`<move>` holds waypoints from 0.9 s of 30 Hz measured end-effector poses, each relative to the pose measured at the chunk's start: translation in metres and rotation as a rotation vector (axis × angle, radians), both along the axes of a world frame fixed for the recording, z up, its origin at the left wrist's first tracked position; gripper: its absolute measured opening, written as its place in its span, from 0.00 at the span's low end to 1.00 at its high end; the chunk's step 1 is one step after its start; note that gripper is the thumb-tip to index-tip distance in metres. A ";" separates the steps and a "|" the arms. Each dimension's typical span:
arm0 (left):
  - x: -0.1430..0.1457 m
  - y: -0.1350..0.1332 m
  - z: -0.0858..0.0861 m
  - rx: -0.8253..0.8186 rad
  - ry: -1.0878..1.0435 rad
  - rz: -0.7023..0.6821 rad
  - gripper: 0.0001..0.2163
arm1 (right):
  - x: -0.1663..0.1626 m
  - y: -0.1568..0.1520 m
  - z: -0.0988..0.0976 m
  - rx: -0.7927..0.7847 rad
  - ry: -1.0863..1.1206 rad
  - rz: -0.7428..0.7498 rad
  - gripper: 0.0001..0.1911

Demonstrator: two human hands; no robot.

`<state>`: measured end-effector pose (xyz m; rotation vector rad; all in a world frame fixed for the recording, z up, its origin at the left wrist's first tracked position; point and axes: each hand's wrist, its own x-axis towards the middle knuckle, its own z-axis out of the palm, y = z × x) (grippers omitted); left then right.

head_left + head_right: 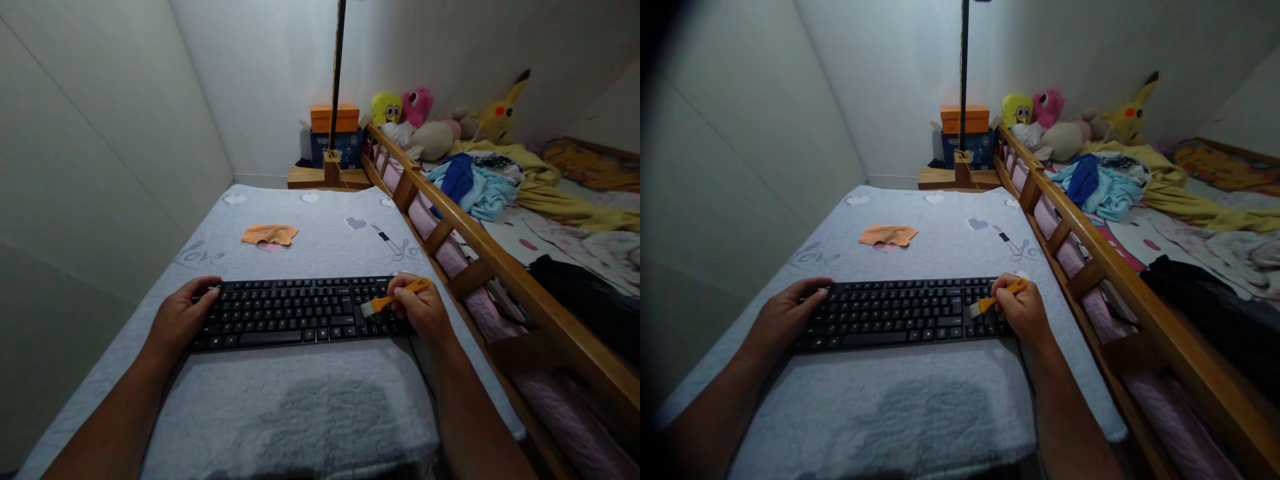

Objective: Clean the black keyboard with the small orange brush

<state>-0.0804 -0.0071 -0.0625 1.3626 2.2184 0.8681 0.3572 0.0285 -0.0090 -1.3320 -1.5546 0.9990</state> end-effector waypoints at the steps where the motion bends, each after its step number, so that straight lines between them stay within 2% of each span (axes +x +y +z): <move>1: 0.001 0.000 0.001 0.002 0.002 -0.002 0.26 | 0.001 0.001 -0.002 0.014 0.027 -0.025 0.09; 4: 0.004 0.000 0.004 0.003 0.007 0.002 0.26 | 0.000 0.002 -0.006 0.092 0.034 -0.070 0.10; 9: 0.006 -0.001 0.008 -0.001 0.006 0.005 0.26 | -0.007 0.001 -0.007 0.214 -0.123 -0.035 0.11; 13: 0.006 -0.002 0.010 0.002 -0.013 -0.001 0.26 | -0.006 0.001 -0.005 0.134 -0.139 0.010 0.11; 17: 0.006 -0.001 0.009 0.009 -0.002 0.003 0.26 | 0.002 0.002 -0.006 0.064 -0.025 -0.041 0.11; 22: 0.007 -0.002 0.010 -0.003 0.004 0.003 0.27 | 0.006 0.004 -0.010 0.198 -0.059 -0.168 0.11; 27: 0.005 -0.001 0.007 0.000 -0.002 -0.003 0.26 | 0.002 0.004 -0.008 0.263 -0.204 -0.112 0.12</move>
